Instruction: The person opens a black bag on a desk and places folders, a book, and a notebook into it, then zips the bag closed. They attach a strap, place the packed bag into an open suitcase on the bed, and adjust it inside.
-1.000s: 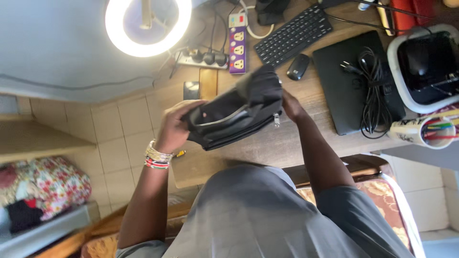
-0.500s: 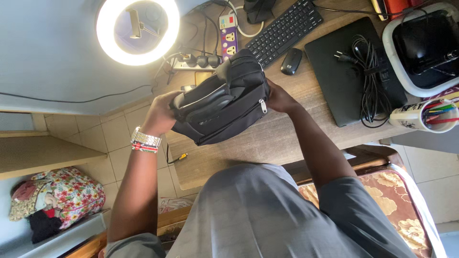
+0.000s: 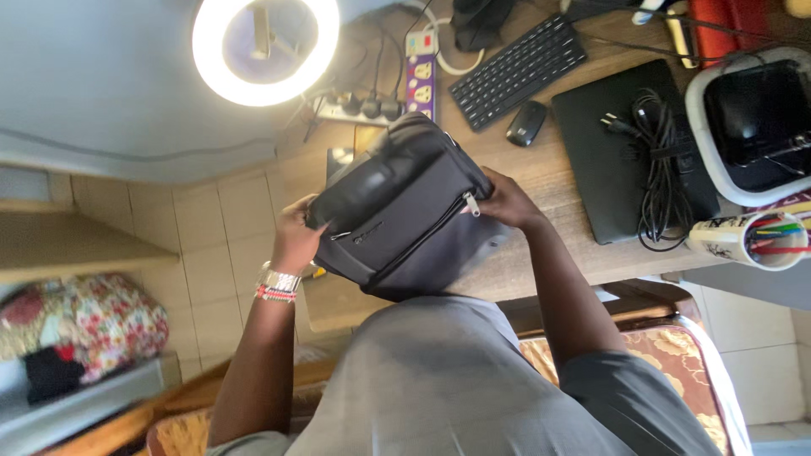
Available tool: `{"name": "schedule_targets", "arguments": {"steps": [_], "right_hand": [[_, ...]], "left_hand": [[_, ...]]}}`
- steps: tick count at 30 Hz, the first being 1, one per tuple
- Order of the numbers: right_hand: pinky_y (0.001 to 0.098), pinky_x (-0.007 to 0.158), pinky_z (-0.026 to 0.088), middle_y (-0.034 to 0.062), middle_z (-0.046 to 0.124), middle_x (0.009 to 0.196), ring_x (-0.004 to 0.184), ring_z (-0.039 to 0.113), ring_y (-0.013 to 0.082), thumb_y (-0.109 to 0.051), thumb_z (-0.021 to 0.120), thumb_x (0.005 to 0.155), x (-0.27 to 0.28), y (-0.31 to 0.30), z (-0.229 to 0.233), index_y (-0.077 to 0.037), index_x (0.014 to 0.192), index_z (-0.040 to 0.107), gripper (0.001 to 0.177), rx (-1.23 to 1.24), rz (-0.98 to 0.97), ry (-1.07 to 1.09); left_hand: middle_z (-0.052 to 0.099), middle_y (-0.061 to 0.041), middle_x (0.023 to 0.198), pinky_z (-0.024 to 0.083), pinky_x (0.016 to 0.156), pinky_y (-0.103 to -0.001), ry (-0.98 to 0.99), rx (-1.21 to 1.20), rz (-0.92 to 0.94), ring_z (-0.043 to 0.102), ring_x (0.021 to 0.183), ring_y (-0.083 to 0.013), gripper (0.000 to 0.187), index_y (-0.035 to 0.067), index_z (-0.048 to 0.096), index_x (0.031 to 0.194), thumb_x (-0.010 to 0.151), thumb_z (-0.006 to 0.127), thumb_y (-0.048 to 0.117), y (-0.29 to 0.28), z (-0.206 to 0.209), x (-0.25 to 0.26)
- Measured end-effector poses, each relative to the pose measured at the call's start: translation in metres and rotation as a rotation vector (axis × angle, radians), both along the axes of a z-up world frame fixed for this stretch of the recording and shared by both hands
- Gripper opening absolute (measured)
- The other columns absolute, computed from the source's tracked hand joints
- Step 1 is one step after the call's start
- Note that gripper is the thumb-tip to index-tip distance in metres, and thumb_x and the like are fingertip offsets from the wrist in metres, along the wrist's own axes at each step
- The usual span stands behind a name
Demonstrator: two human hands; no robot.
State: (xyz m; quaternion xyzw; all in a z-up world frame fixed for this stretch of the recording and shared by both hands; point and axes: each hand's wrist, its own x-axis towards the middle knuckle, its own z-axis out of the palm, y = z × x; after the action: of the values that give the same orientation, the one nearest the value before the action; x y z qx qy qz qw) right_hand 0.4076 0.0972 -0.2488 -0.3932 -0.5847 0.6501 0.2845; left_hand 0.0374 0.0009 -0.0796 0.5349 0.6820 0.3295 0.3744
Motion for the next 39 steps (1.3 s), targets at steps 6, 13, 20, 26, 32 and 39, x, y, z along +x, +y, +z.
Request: {"name": "schedule_targets", "arguments": {"steps": [6,13,20,26,32,39], "right_hand": [[0.034,0.096,0.045,0.0086,0.062,0.113,0.104,0.055,0.0171,-0.044,0.052,0.11,0.028,-0.05,-0.051,0.0,0.131,0.063,0.05,-0.136,-0.246,-0.204],[0.0306,0.082,0.05,0.0037,0.061,0.108,0.094,0.055,0.0141,-0.043,0.055,0.105,0.022,-0.123,-0.099,-0.012,0.13,0.063,0.04,-0.455,-0.639,0.217],[0.0331,0.076,0.051,0.0075,0.056,0.107,0.092,0.054,0.0167,-0.057,0.06,0.097,-0.032,-0.173,-0.108,-0.013,0.134,0.058,0.058,-0.468,-1.092,-0.088],[0.0333,0.111,0.039,0.0172,0.057,0.148,0.133,0.052,0.0255,-0.068,0.057,0.096,-0.072,-0.25,-0.085,-0.003,0.147,0.056,0.083,-0.454,-1.074,-0.362],[0.0368,0.116,0.031,0.0172,0.046,0.158,0.144,0.042,0.0276,-0.066,0.065,0.088,-0.068,-0.269,-0.035,-0.001,0.155,0.038,0.097,-0.559,-0.92,-0.269],[0.0435,0.112,0.042,0.0214,0.061,0.143,0.132,0.055,0.0335,-0.062,0.075,0.086,0.002,-0.202,-0.006,0.002,0.145,0.052,0.09,-0.418,-0.977,-0.442]], "left_hand": [[0.08,-0.008,0.093,0.055,0.075,-0.031,0.071,-0.017,-0.021,0.072,0.082,-0.0141,0.034,0.002,0.076,0.11,0.092,0.078,0.031,-0.021,-0.044,-0.013],[0.08,-0.009,0.101,0.054,0.081,-0.032,-0.05,0.051,-0.135,0.07,0.088,-0.014,0.029,0.005,0.074,0.115,0.094,0.076,0.024,-0.012,-0.048,-0.035],[0.076,-0.019,0.088,0.055,0.073,-0.038,0.098,-0.079,-0.181,0.076,0.082,-0.0292,0.035,0.005,0.074,0.109,0.094,0.073,0.037,-0.02,-0.088,-0.077],[0.074,-0.022,0.082,0.054,0.069,-0.045,0.1,-0.021,-0.352,0.074,0.078,-0.0389,0.041,0.001,0.073,0.091,0.094,0.072,0.042,-0.065,-0.164,-0.115],[0.073,-0.024,0.084,0.053,0.069,-0.049,0.052,-0.127,-0.34,0.071,0.083,-0.043,0.035,0.0,0.071,0.097,0.093,0.068,0.034,-0.075,-0.224,-0.11],[0.071,-0.019,0.067,0.056,0.065,-0.047,0.18,-0.431,-0.58,0.073,0.065,-0.0357,0.053,0.001,0.075,0.083,0.095,0.065,0.052,-0.068,-0.233,-0.06]]}}
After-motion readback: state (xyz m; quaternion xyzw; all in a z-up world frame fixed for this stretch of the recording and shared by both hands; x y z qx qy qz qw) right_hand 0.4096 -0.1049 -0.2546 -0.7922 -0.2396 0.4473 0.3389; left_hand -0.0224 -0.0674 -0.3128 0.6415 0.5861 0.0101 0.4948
